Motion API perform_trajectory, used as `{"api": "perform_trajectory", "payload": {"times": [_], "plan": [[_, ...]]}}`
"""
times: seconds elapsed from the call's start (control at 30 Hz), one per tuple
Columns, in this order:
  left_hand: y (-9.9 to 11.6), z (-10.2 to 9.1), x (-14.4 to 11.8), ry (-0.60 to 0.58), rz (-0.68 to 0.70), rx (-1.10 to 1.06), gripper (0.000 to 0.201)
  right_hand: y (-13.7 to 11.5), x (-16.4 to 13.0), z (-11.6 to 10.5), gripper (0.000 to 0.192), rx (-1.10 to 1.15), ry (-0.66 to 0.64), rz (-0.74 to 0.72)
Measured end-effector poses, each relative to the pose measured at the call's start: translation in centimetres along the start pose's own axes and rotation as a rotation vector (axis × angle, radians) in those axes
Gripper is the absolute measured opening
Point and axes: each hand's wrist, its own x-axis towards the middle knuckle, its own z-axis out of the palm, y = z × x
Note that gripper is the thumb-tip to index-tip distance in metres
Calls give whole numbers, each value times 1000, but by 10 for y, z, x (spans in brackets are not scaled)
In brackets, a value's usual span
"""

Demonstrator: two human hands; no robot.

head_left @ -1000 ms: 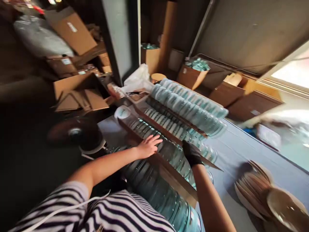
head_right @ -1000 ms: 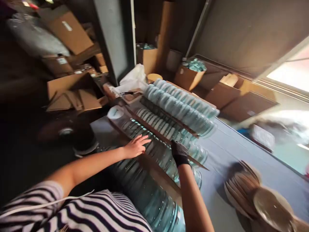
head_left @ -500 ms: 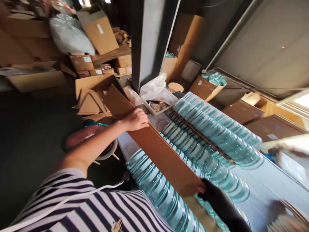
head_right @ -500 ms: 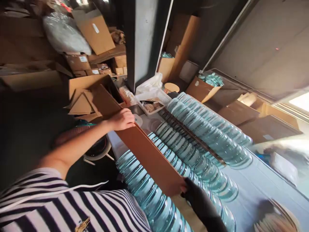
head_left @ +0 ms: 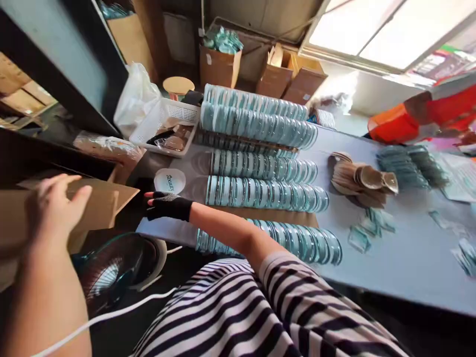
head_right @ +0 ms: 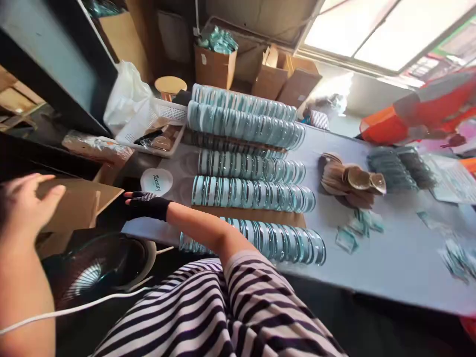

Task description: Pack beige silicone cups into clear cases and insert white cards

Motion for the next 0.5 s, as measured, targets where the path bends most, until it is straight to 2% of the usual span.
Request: {"api": "perform_trajectory", "payload": {"times": [0.07, 0.1, 0.13, 0.2, 0.3, 0.33, 0.37, 0.43, 0.47, 0.5], "plan": [[23, 35, -22, -76, 138, -159, 34, 15, -15, -19, 57, -18, 13, 7], [37, 54, -38, -146, 178, -262, 33, 19, -30, -34, 53, -38, 73, -12], [51, 74, -57, -248, 175, -371, 33, 20, -52, -53, 48, -74, 183, -52], [81, 110, -100, -545, 65, -544, 41, 15, -113, -96, 35, -202, 518, -182], [121, 143, -166, -952, -327, -683, 67, 2, -249, -163, 27, -566, 1145, -361], [132, 148, -184, -1052, -472, -718, 72, 2, -303, -181, 30, -634, 1382, -396], [142, 150, -198, -1128, -590, -760, 72, 5, -356, -196, 36, -694, 1602, -372], [157, 148, -218, -1231, -789, -822, 65, 24, -453, -214, 50, -782, 1990, -211], [163, 146, -223, -1261, -861, -831, 60, 38, -492, -219, 56, -770, 2121, -76], [169, 143, -225, -1271, -924, -820, 55, 54, -522, -223, 60, -759, 2122, 90]]}}
